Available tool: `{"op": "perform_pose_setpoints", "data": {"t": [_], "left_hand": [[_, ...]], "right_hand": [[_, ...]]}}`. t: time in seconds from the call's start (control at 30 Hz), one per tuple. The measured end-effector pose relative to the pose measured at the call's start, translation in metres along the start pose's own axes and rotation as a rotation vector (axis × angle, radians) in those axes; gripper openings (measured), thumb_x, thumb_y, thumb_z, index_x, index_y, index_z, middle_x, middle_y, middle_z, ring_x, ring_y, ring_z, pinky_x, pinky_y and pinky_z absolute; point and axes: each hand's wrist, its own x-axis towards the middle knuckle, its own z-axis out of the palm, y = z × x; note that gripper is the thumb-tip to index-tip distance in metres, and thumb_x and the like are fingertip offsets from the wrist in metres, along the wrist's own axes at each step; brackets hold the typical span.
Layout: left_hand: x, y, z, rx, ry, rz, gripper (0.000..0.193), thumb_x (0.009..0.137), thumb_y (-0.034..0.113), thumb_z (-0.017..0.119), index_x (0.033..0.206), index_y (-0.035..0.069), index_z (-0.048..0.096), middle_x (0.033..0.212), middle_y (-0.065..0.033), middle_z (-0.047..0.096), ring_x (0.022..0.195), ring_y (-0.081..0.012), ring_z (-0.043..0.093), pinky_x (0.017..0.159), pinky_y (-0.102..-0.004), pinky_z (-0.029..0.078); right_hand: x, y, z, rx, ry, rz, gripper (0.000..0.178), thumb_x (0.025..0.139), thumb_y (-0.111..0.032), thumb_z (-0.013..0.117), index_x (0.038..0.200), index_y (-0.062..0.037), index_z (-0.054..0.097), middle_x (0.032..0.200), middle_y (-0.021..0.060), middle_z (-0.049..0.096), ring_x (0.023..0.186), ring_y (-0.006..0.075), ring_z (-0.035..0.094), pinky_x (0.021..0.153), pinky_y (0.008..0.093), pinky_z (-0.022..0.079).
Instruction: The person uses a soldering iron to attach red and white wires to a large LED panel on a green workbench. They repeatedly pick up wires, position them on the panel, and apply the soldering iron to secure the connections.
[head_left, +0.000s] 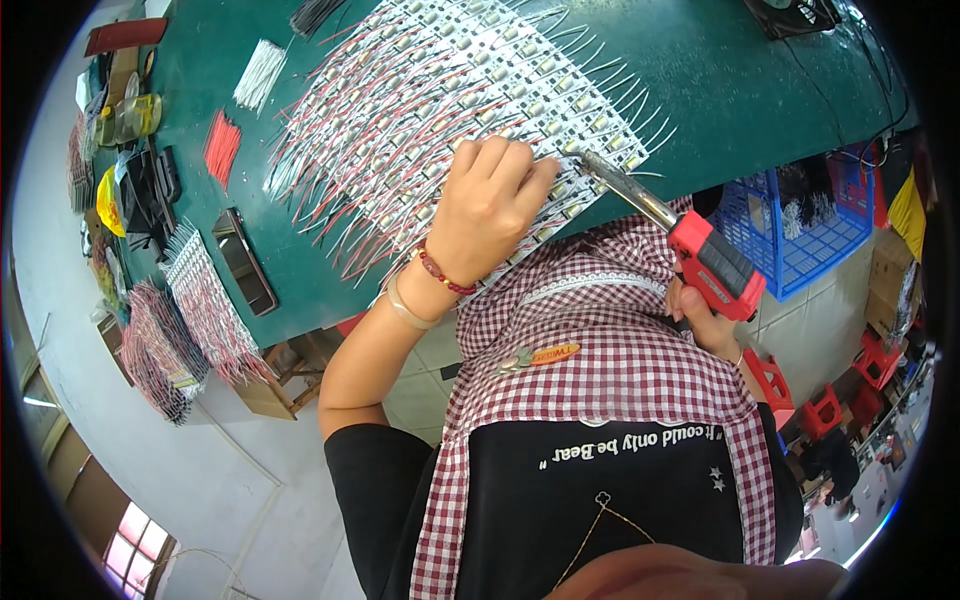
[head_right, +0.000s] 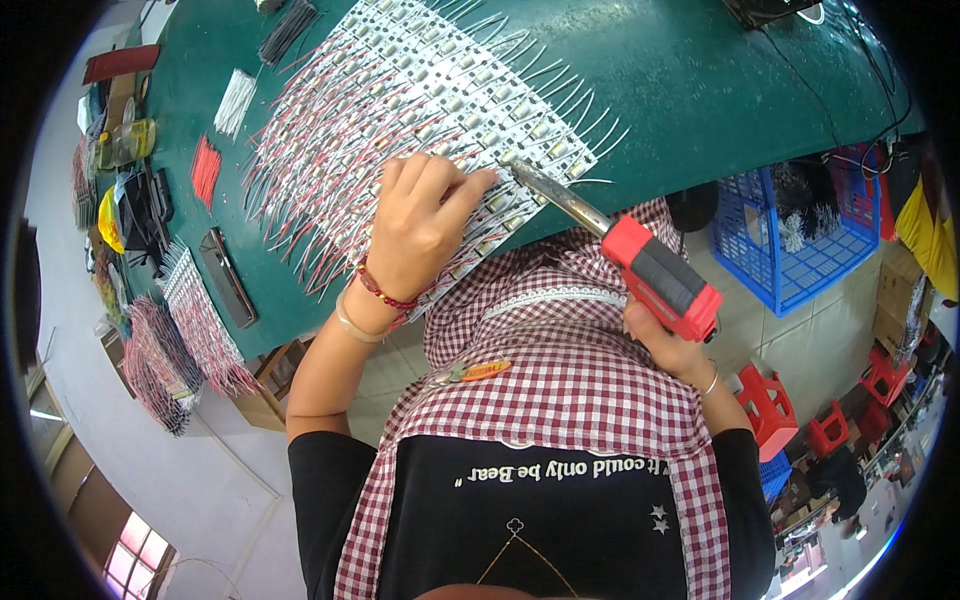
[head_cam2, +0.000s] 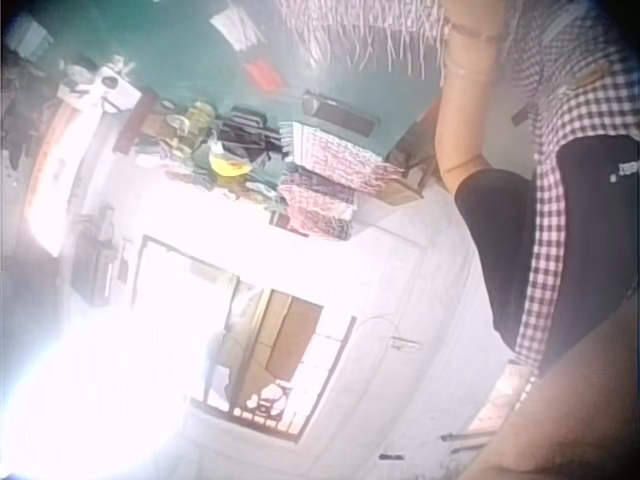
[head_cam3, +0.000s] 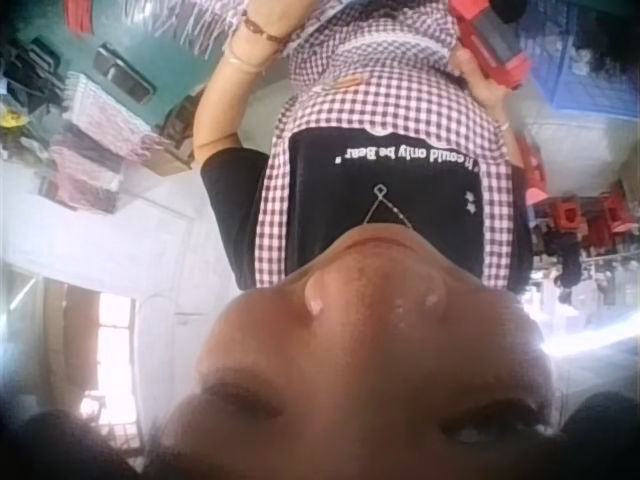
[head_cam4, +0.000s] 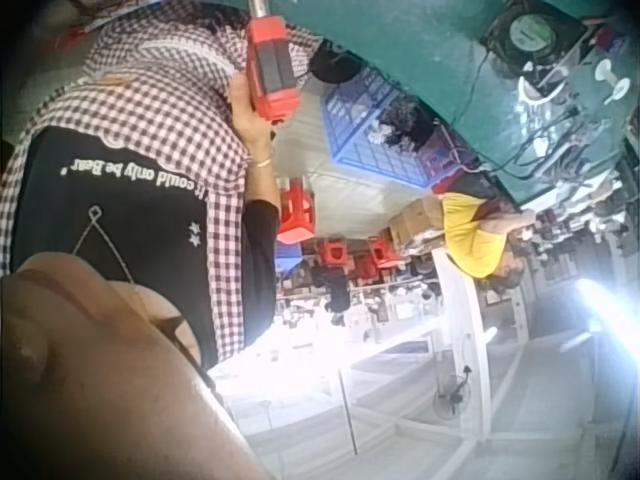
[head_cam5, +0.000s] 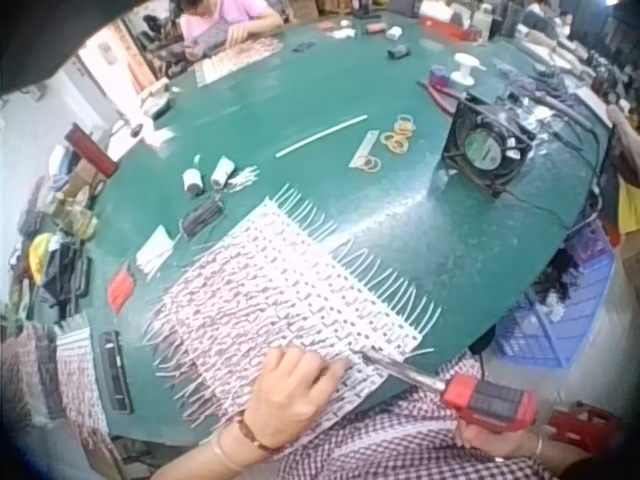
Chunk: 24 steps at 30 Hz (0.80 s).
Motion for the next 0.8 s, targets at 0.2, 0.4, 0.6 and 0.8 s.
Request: {"op": "perform_pose_setpoints", "data": {"t": [0.2,0.4,0.6,0.8], "left_hand": [[0.003,0.004,0.003,-0.013,0.026,-0.026,0.024,0.073,0.005,0.060,0.095,0.007,0.068,0.074,-0.0022,0.044,0.071,-0.0183,0.046,0.067,-0.0327,0.035],[0.004,0.004,0.004,-0.017,0.023,-0.028,0.022,0.074,0.004,0.060,0.094,0.006,0.068,0.074,-0.0024,0.044,0.071,-0.0185,0.046,0.067,-0.0327,0.035],[0.005,0.005,0.003,0.029,0.020,-0.014,0.022,0.073,0.004,0.061,0.093,0.007,0.068,0.075,-0.0020,0.045,0.072,-0.0185,0.047,0.068,-0.0328,0.036],[0.006,0.015,-0.007,-0.019,0.060,-0.019,0.027,0.071,0.002,0.060,0.097,0.006,0.068,0.075,-0.0023,0.047,0.071,-0.0190,0.048,0.068,-0.0335,0.037]], "right_hand": [[-0.007,0.023,-0.013,-0.296,0.011,-0.059,0.015,0.088,-0.012,0.064,0.098,-0.0008,0.062,0.082,0.0044,0.064,0.071,0.0137,0.060,0.065,0.0290,0.047],[-0.005,0.021,-0.008,-0.258,0.090,-0.113,0.012,0.083,-0.009,0.067,0.091,-0.0010,0.066,0.078,0.0078,0.065,0.069,0.0180,0.063,0.062,0.0312,0.049],[-0.003,0.017,-0.009,-0.196,0.062,-0.123,0.011,0.084,-0.009,0.066,0.090,0.0009,0.065,0.075,0.0067,0.064,0.066,0.0157,0.061,0.060,0.0303,0.049],[-0.010,0.009,-0.011,-0.019,0.007,-0.067,0.016,0.088,-0.011,0.062,0.098,0.0013,0.062,0.079,0.0037,0.062,0.072,0.0123,0.058,0.065,0.0284,0.048]]}}
